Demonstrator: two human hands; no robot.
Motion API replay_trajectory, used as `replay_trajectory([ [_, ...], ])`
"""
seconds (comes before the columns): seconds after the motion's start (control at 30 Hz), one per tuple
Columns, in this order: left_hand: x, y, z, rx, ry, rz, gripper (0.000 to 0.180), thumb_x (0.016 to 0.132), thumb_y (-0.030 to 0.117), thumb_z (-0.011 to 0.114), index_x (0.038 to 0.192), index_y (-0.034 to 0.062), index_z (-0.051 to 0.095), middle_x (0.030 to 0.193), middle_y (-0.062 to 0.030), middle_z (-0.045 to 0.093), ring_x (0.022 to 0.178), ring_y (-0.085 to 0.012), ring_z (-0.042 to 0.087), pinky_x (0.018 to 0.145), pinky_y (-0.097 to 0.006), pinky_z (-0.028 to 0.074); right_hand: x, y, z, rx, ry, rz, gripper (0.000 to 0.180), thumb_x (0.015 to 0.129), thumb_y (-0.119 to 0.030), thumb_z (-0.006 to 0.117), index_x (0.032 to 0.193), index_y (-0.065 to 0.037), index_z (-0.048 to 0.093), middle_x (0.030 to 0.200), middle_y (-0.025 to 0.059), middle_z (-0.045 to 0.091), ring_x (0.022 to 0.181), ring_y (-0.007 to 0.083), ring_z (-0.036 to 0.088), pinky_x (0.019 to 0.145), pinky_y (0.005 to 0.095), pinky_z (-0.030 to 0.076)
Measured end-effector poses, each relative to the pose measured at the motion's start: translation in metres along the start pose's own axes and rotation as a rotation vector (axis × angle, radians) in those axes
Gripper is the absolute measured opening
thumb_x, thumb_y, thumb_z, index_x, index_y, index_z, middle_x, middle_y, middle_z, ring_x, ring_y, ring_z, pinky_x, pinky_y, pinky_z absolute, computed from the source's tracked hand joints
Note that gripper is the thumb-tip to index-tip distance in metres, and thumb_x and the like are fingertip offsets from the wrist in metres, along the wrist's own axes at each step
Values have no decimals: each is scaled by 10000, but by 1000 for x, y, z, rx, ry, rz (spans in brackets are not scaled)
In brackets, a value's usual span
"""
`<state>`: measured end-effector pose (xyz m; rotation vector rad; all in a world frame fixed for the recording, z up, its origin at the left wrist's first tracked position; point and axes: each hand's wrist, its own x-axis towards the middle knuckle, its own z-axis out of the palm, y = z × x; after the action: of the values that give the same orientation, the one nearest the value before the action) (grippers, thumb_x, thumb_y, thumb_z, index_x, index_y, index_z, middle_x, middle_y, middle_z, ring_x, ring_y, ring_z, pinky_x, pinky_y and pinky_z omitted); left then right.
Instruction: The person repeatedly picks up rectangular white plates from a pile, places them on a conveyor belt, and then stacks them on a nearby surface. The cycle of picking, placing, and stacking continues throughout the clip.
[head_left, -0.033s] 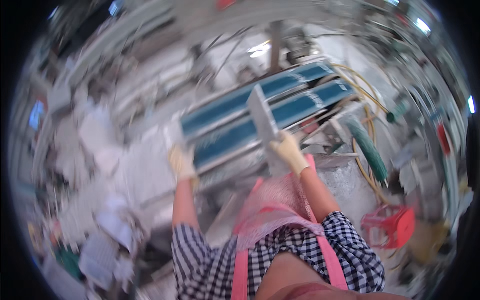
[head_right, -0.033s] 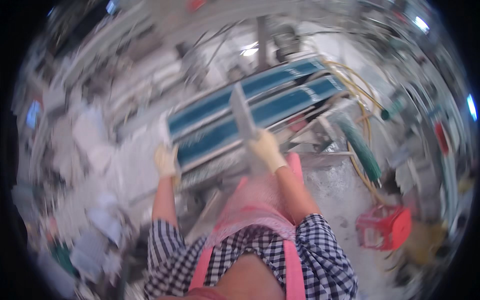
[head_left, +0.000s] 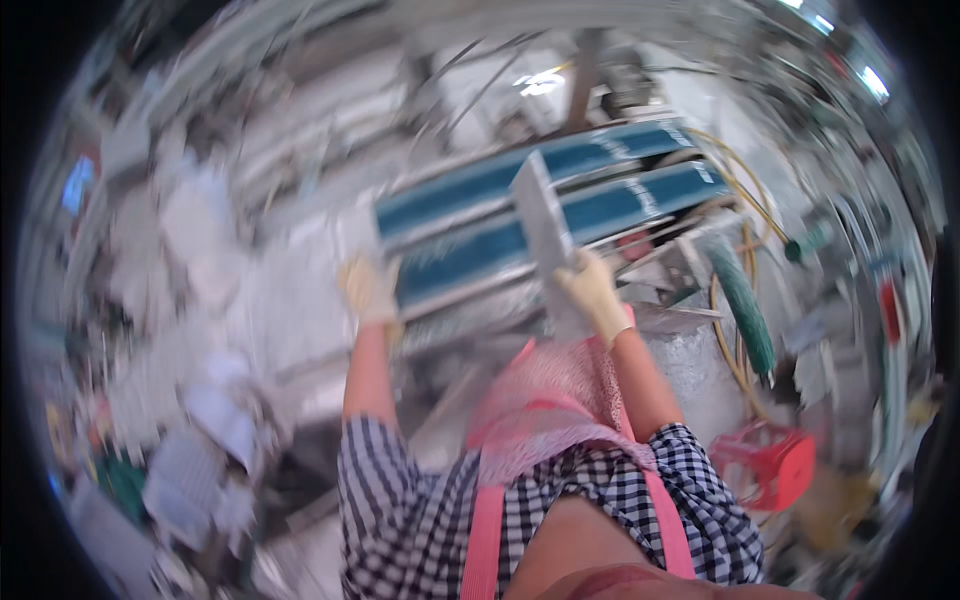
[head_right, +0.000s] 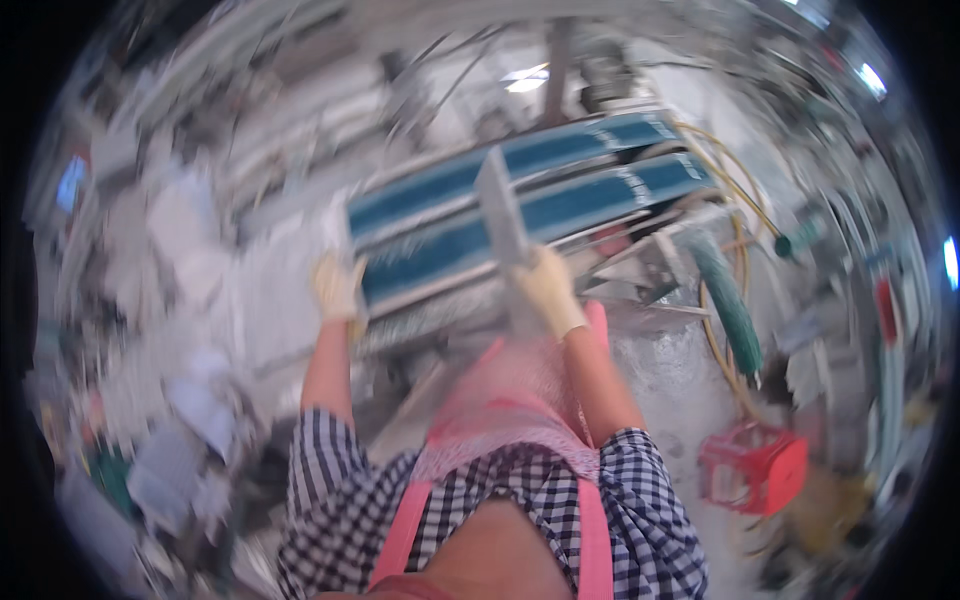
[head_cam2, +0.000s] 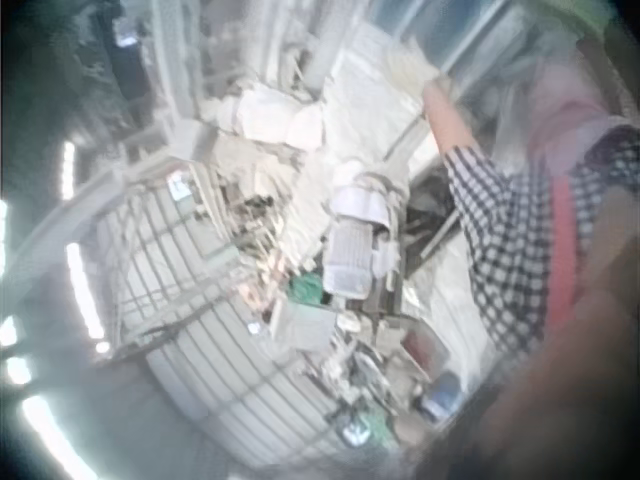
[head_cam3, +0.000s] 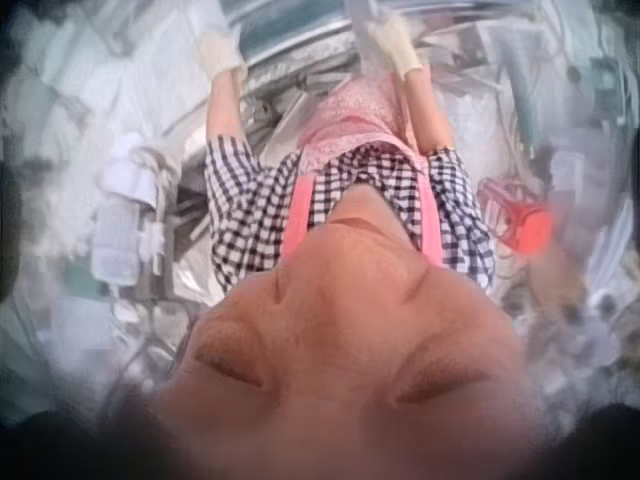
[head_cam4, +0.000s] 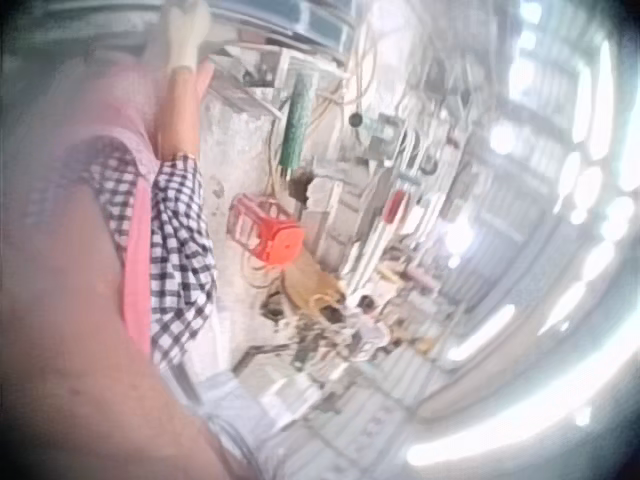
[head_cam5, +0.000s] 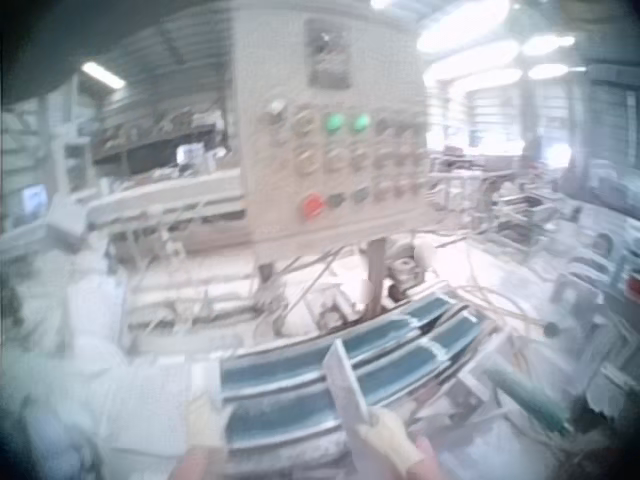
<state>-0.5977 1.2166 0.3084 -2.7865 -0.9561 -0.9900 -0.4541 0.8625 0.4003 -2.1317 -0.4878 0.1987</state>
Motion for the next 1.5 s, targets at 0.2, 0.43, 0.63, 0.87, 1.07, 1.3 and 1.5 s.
replay_trajectory([
  [0.2, 20, -32, 4, 109, -166, -347, 815, 722, 624, 733, 1258, 34, 560, 1326, -187, 516, 1320, -377, 387, 1078, -601, 247, -18, -60, 27, -187, -147, -116, 318, 802, -177, 663, 1076, -14, 677, 966, 222, 692, 938, 374, 663, 828, 415, 497],
  [0.43, 57, -40, -19, 18, -496, -515, 909, 687, 466, 822, 1362, -7, 437, 1395, -285, 418, 1330, -470, 330, 1058, -690, 192, -9, -103, 58, -272, -226, -105, 256, 806, -168, 648, 1010, -15, 672, 928, 230, 674, 894, 400, 644, 794, 417, 493],
  [0.63, 87, -31, -32, 98, -765, -479, 931, 605, 337, 869, 1333, -70, 456, 1344, -349, 501, 1300, -473, 440, 1028, -591, 370, 8, -131, 97, -276, -350, -85, 285, 797, -166, 639, 1036, -15, 671, 913, 240, 668, 882, 409, 644, 780, 407, 498],
  [0.87, 97, -89, -58, -350, -575, -344, 281, 787, 155, 637, 994, -27, 688, 891, -264, 689, 912, -363, 702, 775, -419, 548, 35, -154, 147, -393, -387, -349, 289, 804, -261, 622, 997, -52, 676, 962, 218, 682, 948, 427, 633, 817, 485, 492],
  [1.07, 67, -128, -78, -974, -262, -455, 281, 836, 129, 513, 1011, -38, 656, 937, -233, 675, 816, -349, 670, 740, -409, 535, 71, -177, 226, -375, -410, -475, 301, 805, -263, 617, 1033, -78, 687, 984, 217, 689, 975, 419, 639, 848, 489, 499],
  [1.3, 59, -73, -55, -1328, -290, -824, 342, 936, 150, 510, 1159, -97, 588, 1099, -184, 669, 993, -288, 675, 873, -386, 537, 87, -190, 248, -286, -533, -413, 340, 845, -325, 622, 1037, -56, 701, 1008, 227, 689, 993, 409, 644, 867, 459, 500],
  [1.5, 69, -101, -45, -212, -417, -292, 593, 883, 398, 691, 1319, 22, 550, 1222, -185, 623, 1166, -318, 587, 982, -451, 468, 66, -188, 249, -495, -443, -460, 545, 906, -386, 625, 1351, -102, 492, 1107, 237, 671, 1000, 427, 651, 872, 489, 513],
])
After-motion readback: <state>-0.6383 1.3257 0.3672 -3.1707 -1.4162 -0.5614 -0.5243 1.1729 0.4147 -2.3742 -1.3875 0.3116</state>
